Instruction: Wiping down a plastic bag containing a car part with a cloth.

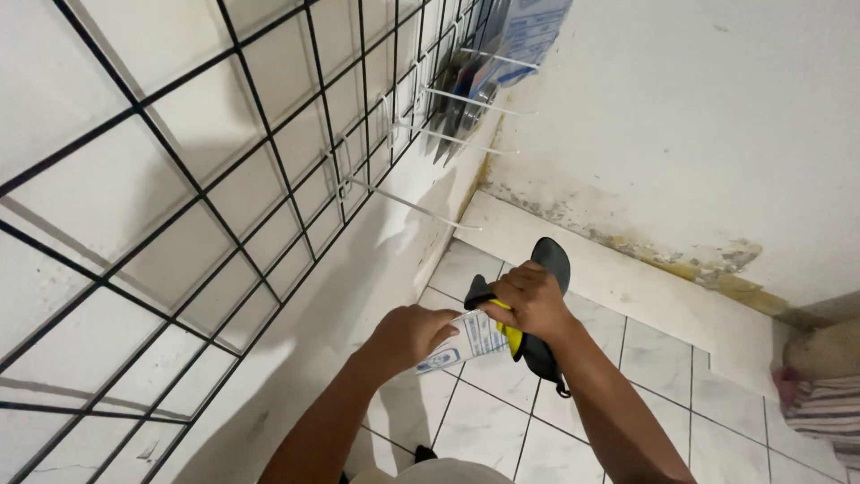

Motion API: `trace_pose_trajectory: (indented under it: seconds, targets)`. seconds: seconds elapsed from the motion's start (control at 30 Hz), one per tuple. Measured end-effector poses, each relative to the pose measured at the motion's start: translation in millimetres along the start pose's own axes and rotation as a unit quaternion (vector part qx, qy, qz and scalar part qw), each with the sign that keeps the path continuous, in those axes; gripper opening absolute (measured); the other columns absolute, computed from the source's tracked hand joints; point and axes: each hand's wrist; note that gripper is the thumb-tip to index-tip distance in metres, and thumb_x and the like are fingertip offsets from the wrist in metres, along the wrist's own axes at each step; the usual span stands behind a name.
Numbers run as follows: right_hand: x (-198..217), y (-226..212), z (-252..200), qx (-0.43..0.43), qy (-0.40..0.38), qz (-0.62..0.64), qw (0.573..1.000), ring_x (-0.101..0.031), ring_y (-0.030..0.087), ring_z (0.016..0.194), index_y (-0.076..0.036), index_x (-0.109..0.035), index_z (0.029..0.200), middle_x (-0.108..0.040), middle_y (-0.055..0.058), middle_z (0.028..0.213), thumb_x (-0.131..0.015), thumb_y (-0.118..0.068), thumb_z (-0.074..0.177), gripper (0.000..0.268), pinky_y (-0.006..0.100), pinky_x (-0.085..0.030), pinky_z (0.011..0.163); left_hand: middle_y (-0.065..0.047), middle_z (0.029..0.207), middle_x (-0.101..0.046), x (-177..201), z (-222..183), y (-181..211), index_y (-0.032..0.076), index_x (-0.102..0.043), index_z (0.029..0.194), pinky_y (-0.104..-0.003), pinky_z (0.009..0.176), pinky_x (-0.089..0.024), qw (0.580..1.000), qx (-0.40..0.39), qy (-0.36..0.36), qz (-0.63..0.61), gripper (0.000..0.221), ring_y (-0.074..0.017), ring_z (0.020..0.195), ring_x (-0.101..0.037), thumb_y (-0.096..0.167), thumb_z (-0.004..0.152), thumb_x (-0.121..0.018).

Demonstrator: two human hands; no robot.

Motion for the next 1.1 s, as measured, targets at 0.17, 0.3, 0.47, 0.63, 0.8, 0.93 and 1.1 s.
trace_pose_trajectory:
  seconds: [0.17, 0.3, 0.47, 0.63, 0.8, 0.93, 1.1]
  targets:
    - [19.6, 18.0, -6.1, -0.088, 0.047, -0.027, 0.995, -0.063, 0.035, 0.056, -0.008, -0.064, 0.076, -0.059, 0.010, 0.062, -0.071, -0.036, 0.097, 0.036, 0.046, -0.051, 0.057, -0.014, 0.069, -0.073, 0.5, -4.3, -1.4, 0.018, -0.070, 0.107, -0.050, 0.070, -0.058, 0.997, -0.006, 0.035, -0.067, 0.025, -0.0411, 0.071, -0.074, 0.037, 0.104, -0.054]
    - [24.7, 31.4, -39.3, -0.295, 0.157, 0.024, 0.942, -0.058, 0.034, 0.056, -0.007, -0.060, 0.076, -0.057, 0.011, 0.061, -0.064, -0.024, 0.104, 0.033, 0.041, -0.046, 0.057, -0.015, 0.081, -0.078, 8.0, -7.2, -7.2, 0.017, -0.073, 0.114, -0.050, 0.079, -0.058, 0.986, 0.054, 0.033, -0.152, 0.027, -0.0389, 0.079, -0.076, 0.033, 0.104, -0.053]
    - [13.0, 33.5, -80.7, -0.433, 0.255, 0.129, 0.855, -0.063, 0.025, 0.094, -0.002, -0.068, 0.111, -0.069, 0.016, 0.097, -0.043, -0.020, 0.114, 0.031, 0.042, -0.049, 0.086, -0.014, 0.092, -0.081, 15.9, -14.3, -13.5, 0.014, -0.073, 0.115, -0.049, 0.085, -0.059, 0.965, 0.072, 0.069, -0.241, 0.030, -0.0344, 0.088, -0.079, 0.035, 0.103, -0.056]
    - [0.0, 32.2, -90.2, -0.407, 0.234, 0.189, 0.862, -0.062, 0.031, 0.120, -0.002, -0.068, 0.126, -0.070, 0.023, 0.121, -0.044, -0.027, 0.112, 0.037, 0.047, -0.047, 0.104, -0.013, 0.098, -0.083, 14.4, -9.7, -10.7, 0.009, -0.073, 0.114, -0.047, 0.088, -0.059, 0.951, 0.056, 0.078, -0.293, 0.029, -0.0323, 0.095, -0.079, 0.031, 0.103, -0.058]
    - [-5.6, 36.3, -73.5, -0.303, 0.209, 0.236, 0.899, -0.058, 0.030, 0.128, 0.000, -0.056, 0.143, -0.061, 0.019, 0.137, -0.043, -0.014, 0.108, 0.041, 0.049, -0.043, 0.111, -0.012, 0.102, -0.083, 6.2, 2.7, -7.7, 0.010, -0.075, 0.115, -0.039, 0.088, -0.062, 0.931, 0.058, 0.080, -0.352, 0.025, -0.0241, 0.092, -0.080, 0.024, 0.101, -0.061]
    - [-15.6, 35.6, -82.1, -0.305, 0.195, 0.197, 0.911, -0.057, 0.031, 0.130, 0.001, -0.042, 0.155, -0.062, 0.021, 0.138, -0.055, -0.001, 0.101, 0.056, 0.050, -0.043, 0.109, -0.014, 0.105, -0.082, 3.5, 3.1, -6.3, 0.008, -0.075, 0.117, -0.042, 0.090, -0.061, 0.929, 0.050, 0.073, -0.359, 0.027, -0.0260, 0.094, -0.080, 0.023, 0.102, -0.058]
    - [-7.7, 32.0, -77.0, -0.288, 0.222, 0.180, 0.914, -0.071, 0.034, 0.108, 0.007, -0.063, 0.124, -0.072, 0.022, 0.114, -0.068, 0.005, 0.090, 0.035, 0.048, -0.054, 0.096, -0.026, 0.112, -0.075, 7.7, -4.8, -13.8, 0.002, -0.065, 0.129, -0.055, 0.096, -0.056, 0.974, 0.057, 0.034, -0.216, 0.050, -0.0434, 0.106, -0.072, 0.041, 0.097, -0.065]
Point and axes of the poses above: each hand's wrist, its own z-axis towards the middle knuckle, its own x-axis out of the back of the hand, y = z × x
